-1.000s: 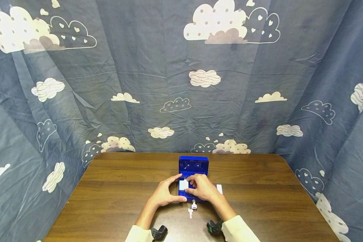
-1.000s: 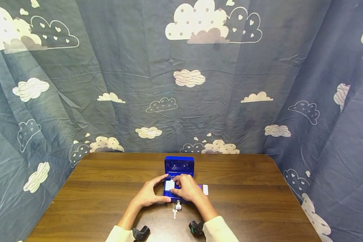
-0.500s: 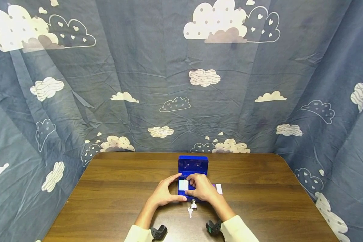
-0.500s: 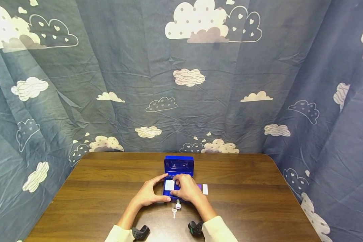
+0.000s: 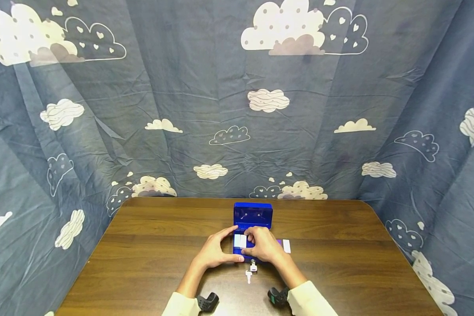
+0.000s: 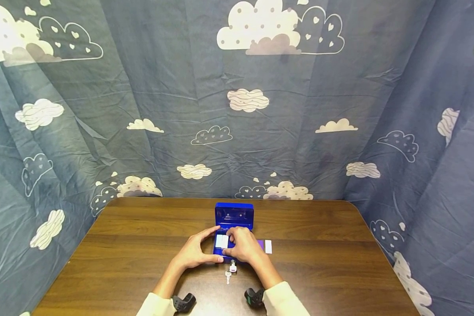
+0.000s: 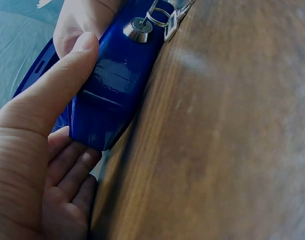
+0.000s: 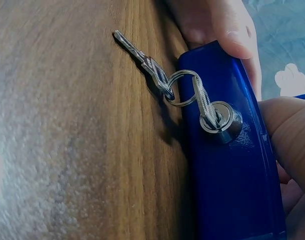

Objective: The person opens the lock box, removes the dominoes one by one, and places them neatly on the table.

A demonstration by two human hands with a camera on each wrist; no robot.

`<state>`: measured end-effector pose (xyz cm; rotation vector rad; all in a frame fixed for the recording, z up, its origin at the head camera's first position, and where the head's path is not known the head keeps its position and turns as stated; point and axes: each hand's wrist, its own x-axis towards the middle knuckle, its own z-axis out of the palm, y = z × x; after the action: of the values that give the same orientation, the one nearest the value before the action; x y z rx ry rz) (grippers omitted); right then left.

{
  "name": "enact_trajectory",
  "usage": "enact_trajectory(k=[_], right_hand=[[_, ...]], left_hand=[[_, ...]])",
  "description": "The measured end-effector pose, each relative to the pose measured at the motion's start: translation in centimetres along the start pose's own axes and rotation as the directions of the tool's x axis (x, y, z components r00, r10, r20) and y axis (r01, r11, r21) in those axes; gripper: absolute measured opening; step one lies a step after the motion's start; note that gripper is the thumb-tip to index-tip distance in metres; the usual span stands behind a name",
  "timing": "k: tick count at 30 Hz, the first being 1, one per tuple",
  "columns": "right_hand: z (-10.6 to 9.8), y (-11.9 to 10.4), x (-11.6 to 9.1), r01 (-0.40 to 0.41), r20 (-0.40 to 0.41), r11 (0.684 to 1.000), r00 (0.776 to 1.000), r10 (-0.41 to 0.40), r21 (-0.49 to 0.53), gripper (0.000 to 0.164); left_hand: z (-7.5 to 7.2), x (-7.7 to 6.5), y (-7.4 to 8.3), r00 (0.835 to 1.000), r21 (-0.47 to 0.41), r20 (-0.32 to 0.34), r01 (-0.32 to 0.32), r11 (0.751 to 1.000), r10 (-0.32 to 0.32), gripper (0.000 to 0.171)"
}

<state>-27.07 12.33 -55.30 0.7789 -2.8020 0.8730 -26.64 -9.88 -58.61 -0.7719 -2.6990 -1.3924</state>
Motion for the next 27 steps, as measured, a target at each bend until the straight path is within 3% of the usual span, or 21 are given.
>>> enact_trajectory(k=[27], right_hand=[[-0.13,0.16,-0.11,-0.028,0.004,0.995,1.000,0.028,0.091,0.040]], left_hand=[[0.03,-0.22,0.16,1.000,-0.025,0.001,0.017,1.000,-0.017,0.098]])
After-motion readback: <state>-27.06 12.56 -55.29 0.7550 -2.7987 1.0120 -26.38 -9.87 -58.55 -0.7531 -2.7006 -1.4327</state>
